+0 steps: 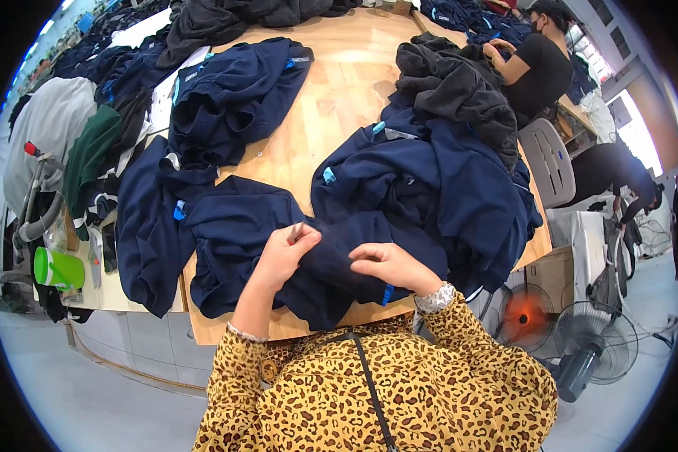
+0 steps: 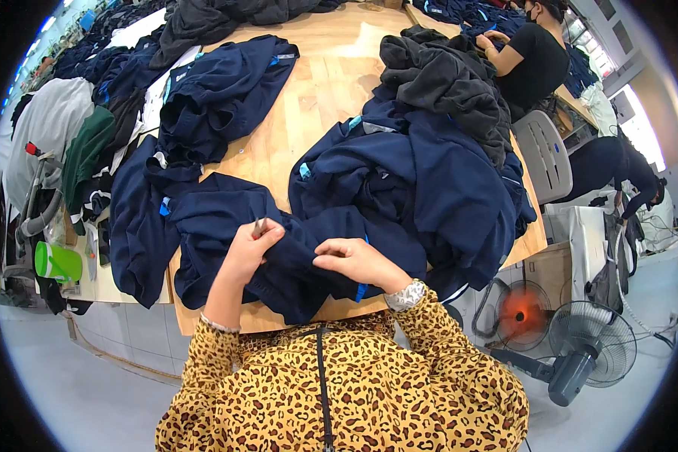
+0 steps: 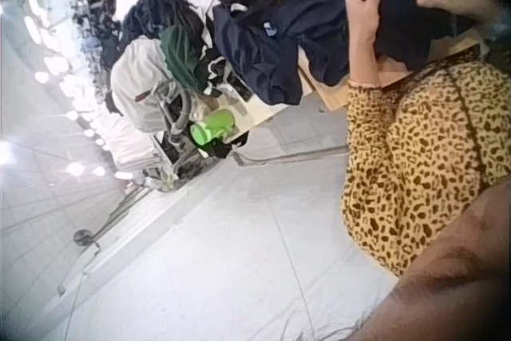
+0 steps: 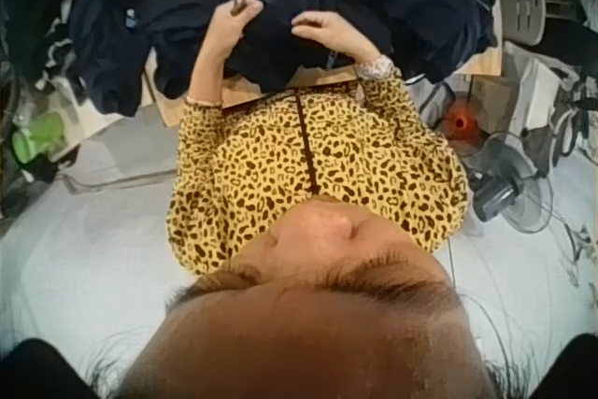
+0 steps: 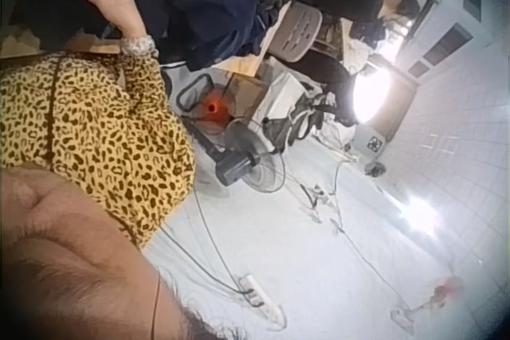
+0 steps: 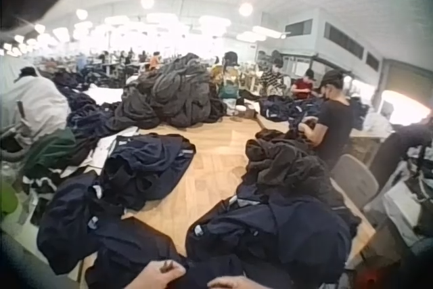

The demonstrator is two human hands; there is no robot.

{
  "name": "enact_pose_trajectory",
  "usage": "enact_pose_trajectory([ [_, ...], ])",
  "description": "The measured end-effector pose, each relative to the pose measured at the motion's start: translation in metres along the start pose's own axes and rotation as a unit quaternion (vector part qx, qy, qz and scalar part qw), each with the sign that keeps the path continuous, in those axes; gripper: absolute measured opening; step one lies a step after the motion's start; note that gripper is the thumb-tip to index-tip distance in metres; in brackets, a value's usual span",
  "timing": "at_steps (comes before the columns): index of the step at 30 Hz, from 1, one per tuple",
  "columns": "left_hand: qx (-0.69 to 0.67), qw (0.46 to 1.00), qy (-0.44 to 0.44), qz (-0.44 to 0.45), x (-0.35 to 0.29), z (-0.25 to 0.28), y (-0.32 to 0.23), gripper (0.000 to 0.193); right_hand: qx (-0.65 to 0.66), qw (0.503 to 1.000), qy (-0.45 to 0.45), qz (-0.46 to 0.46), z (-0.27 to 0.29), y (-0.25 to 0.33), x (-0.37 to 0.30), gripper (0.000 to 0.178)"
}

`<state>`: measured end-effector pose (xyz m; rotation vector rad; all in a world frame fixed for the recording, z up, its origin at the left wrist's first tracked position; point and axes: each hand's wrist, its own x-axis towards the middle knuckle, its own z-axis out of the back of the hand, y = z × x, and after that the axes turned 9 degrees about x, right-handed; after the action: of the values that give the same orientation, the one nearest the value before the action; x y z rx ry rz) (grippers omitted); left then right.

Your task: The recorder uses thread nippers to trim loose threads from navy blue garments and inspects them for quality.

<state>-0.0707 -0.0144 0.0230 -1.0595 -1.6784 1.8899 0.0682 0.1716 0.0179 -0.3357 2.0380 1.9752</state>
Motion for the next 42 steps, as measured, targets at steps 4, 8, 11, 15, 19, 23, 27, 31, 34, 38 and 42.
enact_pose_trajectory([
  [4,0.096,0.987,0.108,-0.07,0.02,0.003,-0.016,0.016,-0.201,0.947,-0.021,0.25,-0.015,0.004,0.02,0.019],
  [8,0.143,0.977,0.11,-0.118,0.039,0.015,-0.027,0.018,0.255,0.965,0.054,0.013,-0.027,0.018,0.015,0.006],
  [11,0.134,0.98,0.086,-0.117,0.051,0.008,-0.025,0.016,0.478,0.878,0.024,-0.014,-0.039,0.027,0.012,0.017],
  [15,0.077,0.962,-0.188,-0.184,0.042,0.0,0.004,0.011,0.518,0.847,-0.07,0.1,-0.038,0.034,0.013,0.049],
  [19,-0.054,0.993,-0.053,-0.089,-0.006,-0.032,0.014,0.028,0.548,0.805,-0.134,0.186,-0.034,0.025,0.019,0.054],
  [23,-0.16,0.986,-0.023,-0.036,-0.012,-0.063,0.007,0.036,0.59,0.766,0.035,0.252,-0.018,-0.017,0.03,0.038],
  [27,-0.244,0.969,-0.03,-0.017,-0.017,-0.043,0.003,0.029,0.488,0.801,-0.23,0.258,-0.043,0.041,0.005,0.04],
  [31,-0.203,0.979,-0.03,-0.008,-0.012,-0.026,0.013,0.024,0.468,0.816,-0.236,0.242,-0.044,0.027,0.005,0.042],
  [34,-0.037,0.997,-0.053,-0.043,-0.008,-0.03,0.028,0.011,0.477,0.82,-0.22,0.226,-0.045,0.015,0.011,0.043],
  [38,0.109,0.955,-0.176,-0.214,-0.009,-0.039,0.021,0.016,0.464,0.83,-0.222,0.215,-0.046,0.009,0.011,0.042],
  [42,0.138,0.942,-0.184,-0.245,-0.008,-0.056,0.004,0.022,0.478,0.824,-0.235,0.193,-0.051,0.014,0.009,0.042],
])
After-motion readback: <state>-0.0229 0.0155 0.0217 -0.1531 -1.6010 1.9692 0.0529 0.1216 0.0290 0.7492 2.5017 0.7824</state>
